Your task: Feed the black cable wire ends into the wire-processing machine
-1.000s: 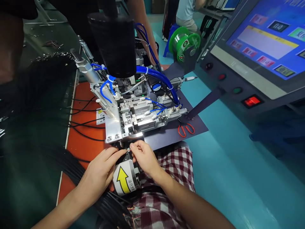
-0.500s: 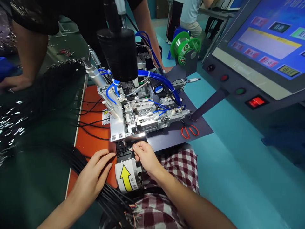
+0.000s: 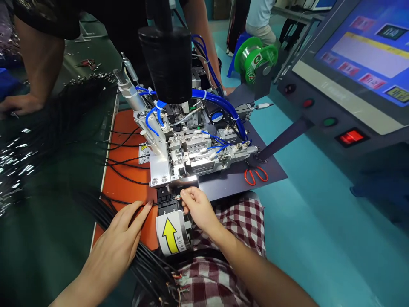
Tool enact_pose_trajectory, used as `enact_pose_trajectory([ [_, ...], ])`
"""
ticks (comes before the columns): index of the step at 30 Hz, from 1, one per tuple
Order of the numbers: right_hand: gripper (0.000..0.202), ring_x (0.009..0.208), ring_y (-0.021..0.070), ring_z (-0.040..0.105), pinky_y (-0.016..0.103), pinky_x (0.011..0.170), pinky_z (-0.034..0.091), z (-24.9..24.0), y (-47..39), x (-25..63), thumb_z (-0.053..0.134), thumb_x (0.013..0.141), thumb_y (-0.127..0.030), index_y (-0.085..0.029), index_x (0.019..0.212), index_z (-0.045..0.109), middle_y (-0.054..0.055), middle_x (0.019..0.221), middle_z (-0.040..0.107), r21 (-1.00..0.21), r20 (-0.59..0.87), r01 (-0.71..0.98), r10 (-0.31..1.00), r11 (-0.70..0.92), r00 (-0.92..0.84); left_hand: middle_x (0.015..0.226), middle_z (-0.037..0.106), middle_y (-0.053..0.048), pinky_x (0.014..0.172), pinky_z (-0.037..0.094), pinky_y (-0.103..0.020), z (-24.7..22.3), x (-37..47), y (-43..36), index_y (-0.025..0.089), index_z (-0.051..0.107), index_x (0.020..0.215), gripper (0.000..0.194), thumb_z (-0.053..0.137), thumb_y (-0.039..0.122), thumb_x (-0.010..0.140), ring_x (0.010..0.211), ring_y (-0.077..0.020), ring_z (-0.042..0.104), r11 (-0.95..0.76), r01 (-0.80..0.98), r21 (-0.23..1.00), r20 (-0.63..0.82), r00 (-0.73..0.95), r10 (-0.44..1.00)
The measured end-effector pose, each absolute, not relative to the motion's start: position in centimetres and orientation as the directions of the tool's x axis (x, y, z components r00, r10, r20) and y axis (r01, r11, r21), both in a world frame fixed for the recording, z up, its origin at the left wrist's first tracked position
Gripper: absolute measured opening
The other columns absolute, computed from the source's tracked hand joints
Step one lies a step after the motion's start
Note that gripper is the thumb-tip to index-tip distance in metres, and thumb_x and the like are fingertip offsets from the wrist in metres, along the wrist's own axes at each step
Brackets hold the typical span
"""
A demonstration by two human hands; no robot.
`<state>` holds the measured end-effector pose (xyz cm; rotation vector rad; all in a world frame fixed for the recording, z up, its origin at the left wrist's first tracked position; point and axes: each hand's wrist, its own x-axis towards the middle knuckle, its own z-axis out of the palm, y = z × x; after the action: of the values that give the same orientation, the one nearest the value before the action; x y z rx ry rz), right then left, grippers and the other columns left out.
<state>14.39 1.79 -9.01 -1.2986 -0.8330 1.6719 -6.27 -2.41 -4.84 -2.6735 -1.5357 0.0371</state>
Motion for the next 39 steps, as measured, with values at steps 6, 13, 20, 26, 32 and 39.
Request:
enact_pose_trajectory([
  [6,0.036,0.049,0.0097,0.043,0.024,0.050,0.033,-10.0,0.6,16.2,0.055,0.081,-0.052,-0.016,0.079,0.057,-0.004,0.060,0.048,-0.872,-0.422,-0.267,0.906,-0.410,-0.010,0.122,0.052,-0.019,0.082,0.055,-0.041,-4.8,-6.3,-2.5,0.009,0.050,0.127,0.048,0.037,0.006,0.082,0.112,-0.0314,0.051,-0.482,0.875,-0.044,0.020,0.483,0.875],
  [13,0.033,0.051,0.0110,0.043,0.024,0.049,0.033,-10.4,-0.9,17.9,0.062,0.076,-0.050,-0.017,0.078,0.058,-0.003,0.064,0.049,-0.857,-0.480,-0.246,0.875,-0.452,0.067,0.123,0.052,-0.015,0.081,0.054,-0.041,-4.3,-6.0,-2.0,0.014,0.049,0.128,0.044,0.034,0.011,0.086,0.114,-0.0296,0.048,-0.422,0.906,0.036,-0.020,0.423,0.906],
  [20,0.025,0.053,0.0113,0.041,0.024,0.052,0.032,-9.5,-1.5,18.7,0.063,0.078,-0.042,-0.018,0.077,0.057,-0.003,0.066,0.047,-0.858,-0.486,-0.240,0.870,-0.455,0.087,0.135,0.041,-0.010,0.095,0.042,-0.037,-2.1,-7.2,1.1,0.021,0.040,0.132,0.041,0.029,0.018,0.093,0.119,-0.0223,0.044,-0.378,0.888,0.261,-0.082,0.410,0.908],
  [26,0.022,0.054,0.0135,0.041,0.026,0.054,0.034,-7.8,-1.9,19.1,0.059,0.082,-0.042,-0.021,0.078,0.058,-0.002,0.066,0.046,-0.893,-0.432,-0.178,0.899,-0.414,0.071,0.081,0.053,-0.002,0.077,0.037,-0.032,1.2,-8.9,0.1,0.020,0.057,0.080,0.024,0.037,0.020,0.092,0.076,-0.0169,0.049,-0.566,0.739,0.365,-0.272,0.666,0.695],
  [32,0.023,0.052,0.0126,0.042,0.025,0.052,0.036,-6.4,-2.3,18.1,0.057,0.083,-0.043,-0.021,0.075,0.058,-0.003,0.061,0.047,-0.918,-0.387,-0.094,0.922,-0.386,-0.006,0.080,0.050,0.000,0.064,0.039,-0.022,2.1,-9.8,0.6,0.019,0.050,0.079,0.025,0.031,0.024,0.094,0.069,-0.0124,0.048,-0.200,0.681,0.704,-0.361,0.587,0.724],
  [39,0.031,0.071,0.0153,0.060,0.029,0.063,0.051,-3.8,-3.4,17.3,0.063,0.080,-0.027,-0.026,0.111,0.057,0.005,0.095,0.061,-0.936,-0.276,-0.145,0.923,-0.321,-0.268,0.066,0.043,0.004,0.048,0.037,-0.018,0.9,-9.3,-0.6,0.021,0.049,0.082,0.024,0.032,0.033,0.094,0.056,-0.0107,0.042,-0.066,0.722,0.689,-0.314,0.379,0.871],
])
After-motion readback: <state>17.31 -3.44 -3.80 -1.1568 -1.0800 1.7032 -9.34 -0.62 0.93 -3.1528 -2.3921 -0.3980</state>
